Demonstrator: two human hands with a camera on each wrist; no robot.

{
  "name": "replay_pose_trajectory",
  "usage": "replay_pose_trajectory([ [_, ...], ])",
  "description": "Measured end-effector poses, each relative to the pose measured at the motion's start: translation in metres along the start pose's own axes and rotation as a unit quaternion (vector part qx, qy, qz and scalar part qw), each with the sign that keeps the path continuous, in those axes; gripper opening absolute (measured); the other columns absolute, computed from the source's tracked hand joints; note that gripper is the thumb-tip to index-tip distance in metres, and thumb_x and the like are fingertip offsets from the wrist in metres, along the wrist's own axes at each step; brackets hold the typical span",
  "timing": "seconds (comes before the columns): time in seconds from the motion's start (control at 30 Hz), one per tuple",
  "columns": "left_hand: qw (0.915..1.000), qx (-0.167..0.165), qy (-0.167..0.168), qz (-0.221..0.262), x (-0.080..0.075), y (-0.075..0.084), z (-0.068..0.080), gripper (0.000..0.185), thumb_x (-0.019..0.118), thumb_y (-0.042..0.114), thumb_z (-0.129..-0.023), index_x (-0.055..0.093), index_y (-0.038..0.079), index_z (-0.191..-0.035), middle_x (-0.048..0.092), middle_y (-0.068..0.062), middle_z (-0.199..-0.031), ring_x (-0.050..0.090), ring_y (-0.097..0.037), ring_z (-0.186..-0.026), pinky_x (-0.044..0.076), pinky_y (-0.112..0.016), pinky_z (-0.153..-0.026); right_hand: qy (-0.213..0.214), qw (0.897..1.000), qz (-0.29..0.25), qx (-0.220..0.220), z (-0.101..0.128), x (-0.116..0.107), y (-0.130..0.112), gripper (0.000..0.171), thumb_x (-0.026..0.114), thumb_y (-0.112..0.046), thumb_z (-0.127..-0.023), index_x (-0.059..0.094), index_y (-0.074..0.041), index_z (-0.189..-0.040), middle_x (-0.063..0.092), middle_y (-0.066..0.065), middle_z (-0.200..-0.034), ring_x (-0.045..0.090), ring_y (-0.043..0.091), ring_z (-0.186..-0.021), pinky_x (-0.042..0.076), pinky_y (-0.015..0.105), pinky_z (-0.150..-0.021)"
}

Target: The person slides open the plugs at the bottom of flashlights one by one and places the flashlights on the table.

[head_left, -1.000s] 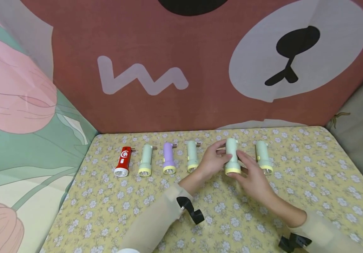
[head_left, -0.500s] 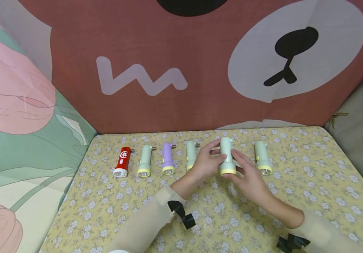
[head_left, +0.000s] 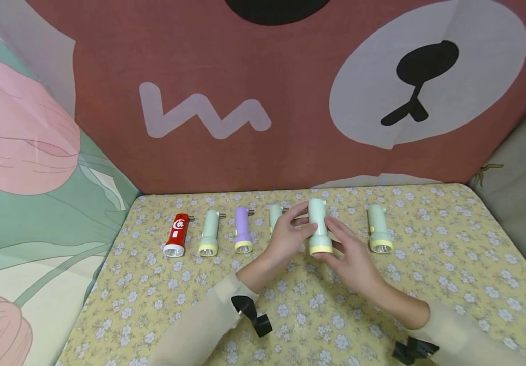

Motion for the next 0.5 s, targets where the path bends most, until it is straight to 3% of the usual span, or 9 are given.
replay_pose_trajectory([
  [0.2, 0.9992, -0.018, 0.014, 0.034, -0.009, -0.002, -0.005, 0.057, 0.061, 0.015, -0.104, 0.038, 0.002, -0.154, 0.054, -0.015, -0.140, 0.060, -0.027, -0.121, 0.054, -0.049, -0.094, -0.007, 1.000, -0.009, 0.000, 0.000, 0.004, -0.004, 0.082, 0.080, 0.005, -0.082, 0.037, 0.009, -0.152, 0.033, 0.025, -0.159, 0.042, 0.044, -0.139, 0.051, 0.042, -0.101],
  [0.5, 0.9968, -0.044, 0.017, 0.064, -0.017, -0.002, -0.009, 0.051, 0.062, 0.013, -0.103, 0.046, -0.001, -0.150, 0.058, -0.016, -0.131, 0.063, -0.023, -0.112, 0.057, -0.044, -0.091, -0.010, 1.000, 0.003, -0.021, -0.001, 0.010, -0.007, 0.085, 0.082, 0.005, -0.080, 0.037, 0.009, -0.152, 0.034, 0.024, -0.158, 0.046, 0.042, -0.137, 0.052, 0.036, -0.100],
])
Point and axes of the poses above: each hand's wrist, its own z-axis away from the middle knuckle, its own x-axis out of the palm, y = z × x, the point moved 6 cm from there along -z, towards the middle knuckle
